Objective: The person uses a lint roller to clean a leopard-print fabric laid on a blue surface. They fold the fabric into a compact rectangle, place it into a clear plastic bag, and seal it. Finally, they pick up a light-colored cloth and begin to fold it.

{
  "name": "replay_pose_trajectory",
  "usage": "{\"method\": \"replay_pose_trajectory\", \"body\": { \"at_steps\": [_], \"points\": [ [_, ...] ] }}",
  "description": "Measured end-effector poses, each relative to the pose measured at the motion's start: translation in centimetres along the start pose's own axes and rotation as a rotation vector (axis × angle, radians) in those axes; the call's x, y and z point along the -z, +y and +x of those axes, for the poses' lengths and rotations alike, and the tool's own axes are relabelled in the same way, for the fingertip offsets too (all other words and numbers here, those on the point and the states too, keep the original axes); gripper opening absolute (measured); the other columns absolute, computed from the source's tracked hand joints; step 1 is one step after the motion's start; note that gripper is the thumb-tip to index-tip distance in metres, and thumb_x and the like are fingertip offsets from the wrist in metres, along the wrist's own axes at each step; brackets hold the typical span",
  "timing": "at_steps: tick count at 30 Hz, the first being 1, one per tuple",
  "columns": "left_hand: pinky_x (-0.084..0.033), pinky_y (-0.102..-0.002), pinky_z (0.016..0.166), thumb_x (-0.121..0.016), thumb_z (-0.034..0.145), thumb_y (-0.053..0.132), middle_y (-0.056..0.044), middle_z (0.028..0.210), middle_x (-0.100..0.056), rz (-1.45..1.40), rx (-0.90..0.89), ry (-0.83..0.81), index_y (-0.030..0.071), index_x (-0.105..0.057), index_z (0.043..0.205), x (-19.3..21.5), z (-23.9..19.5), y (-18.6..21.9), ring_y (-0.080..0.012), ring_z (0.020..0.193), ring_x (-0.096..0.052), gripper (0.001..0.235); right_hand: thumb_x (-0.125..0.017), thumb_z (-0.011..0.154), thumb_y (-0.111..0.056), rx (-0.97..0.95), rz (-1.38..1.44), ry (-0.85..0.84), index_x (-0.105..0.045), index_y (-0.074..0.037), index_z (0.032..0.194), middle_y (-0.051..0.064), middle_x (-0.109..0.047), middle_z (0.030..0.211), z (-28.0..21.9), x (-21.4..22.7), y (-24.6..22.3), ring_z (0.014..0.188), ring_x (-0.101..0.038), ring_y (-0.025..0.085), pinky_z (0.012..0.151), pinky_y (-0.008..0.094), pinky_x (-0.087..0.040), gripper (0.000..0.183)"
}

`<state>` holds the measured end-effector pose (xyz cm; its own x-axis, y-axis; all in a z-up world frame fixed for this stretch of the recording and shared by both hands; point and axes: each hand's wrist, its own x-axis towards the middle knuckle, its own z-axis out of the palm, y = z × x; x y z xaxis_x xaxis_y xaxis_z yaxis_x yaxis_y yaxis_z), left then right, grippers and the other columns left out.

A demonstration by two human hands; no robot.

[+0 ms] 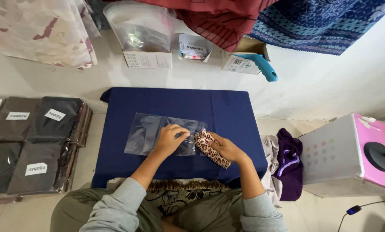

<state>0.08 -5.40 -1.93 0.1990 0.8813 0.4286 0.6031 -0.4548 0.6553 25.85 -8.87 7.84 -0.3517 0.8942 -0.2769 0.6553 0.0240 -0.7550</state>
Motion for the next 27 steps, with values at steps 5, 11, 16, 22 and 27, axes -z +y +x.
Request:
{"method": "replay_pose_trajectory", "body": {
  "at_steps": [5, 11, 16, 22, 27],
  "points": [
    [-0.054, -0.031, 0.076, -0.08, 0.089, 0.035, 0.006, 0.087, -0.076, -0.164, -0.067, 0.106, 0.031, -0.081, 0.091, 1.5, 0.7, 2.1, -0.0193, 0.086, -0.072, 0.005, -0.055, 0.104, -0.037, -0.047, -0.047, -0.04, -0.049, -0.02, 0.155, 0.017, -0.057, 0.149, -0.5, 0.2, -3.3, 0.14, -0.049, 0.04, 0.118, 0.053, -0.036, 0.053],
    [-0.053, -0.033, 0.081, -0.078, 0.091, 0.033, 0.005, 0.096, -0.077, -0.165, -0.218, 0.051, 0.027, -0.081, 0.097, 3.9, 1.1, 4.9, -0.0195, 0.089, -0.073, 0.009, -0.06, 0.103, -0.038, 0.1, -0.154, -0.06, -0.003, -0.017, 0.166, 0.017, -0.068, 0.064, 2.3, -1.3, -0.4, 0.051, -0.06, 0.028, 0.057, 0.037, -0.045, 0.088],
    [-0.049, -0.036, 0.088, -0.072, 0.095, 0.037, 0.004, 0.103, -0.076, -0.093, -0.256, 0.032, 0.026, -0.08, 0.101, 3.8, 1.0, 4.7, -0.0203, 0.097, -0.071, 0.014, -0.065, 0.102, -0.029, 0.164, -0.109, 0.073, -0.015, -0.011, 0.158, 0.01, -0.062, 0.052, 2.8, -2.3, -0.1, 0.038, -0.052, 0.02, 0.046, 0.028, -0.038, 0.077],
    [-0.049, -0.037, 0.095, -0.07, 0.098, 0.036, 0.005, 0.105, -0.076, -0.067, -0.352, 0.162, 0.026, -0.08, 0.105, 5.6, 0.9, 6.4, -0.0202, 0.11, -0.069, 0.015, -0.066, 0.098, -0.03, 0.102, -0.043, 0.149, -0.034, -0.021, 0.146, 0.03, -0.074, 0.088, 1.4, -2.5, -2.8, 0.084, -0.073, 0.05, 0.077, 0.054, -0.055, 0.058],
    [-0.05, -0.04, 0.092, -0.068, 0.101, 0.026, -0.009, 0.104, -0.067, -0.256, 0.2, 0.651, 0.012, -0.072, 0.106, 3.0, -3.5, 6.0, -0.0295, 0.104, -0.066, 0.016, -0.068, 0.099, -0.032, 0.031, 0.106, 0.203, -0.04, -0.023, 0.136, 0.022, -0.077, 0.096, 3.1, -3.9, 0.8, 0.093, -0.075, 0.04, 0.087, 0.051, -0.055, 0.046]
  ]
}}
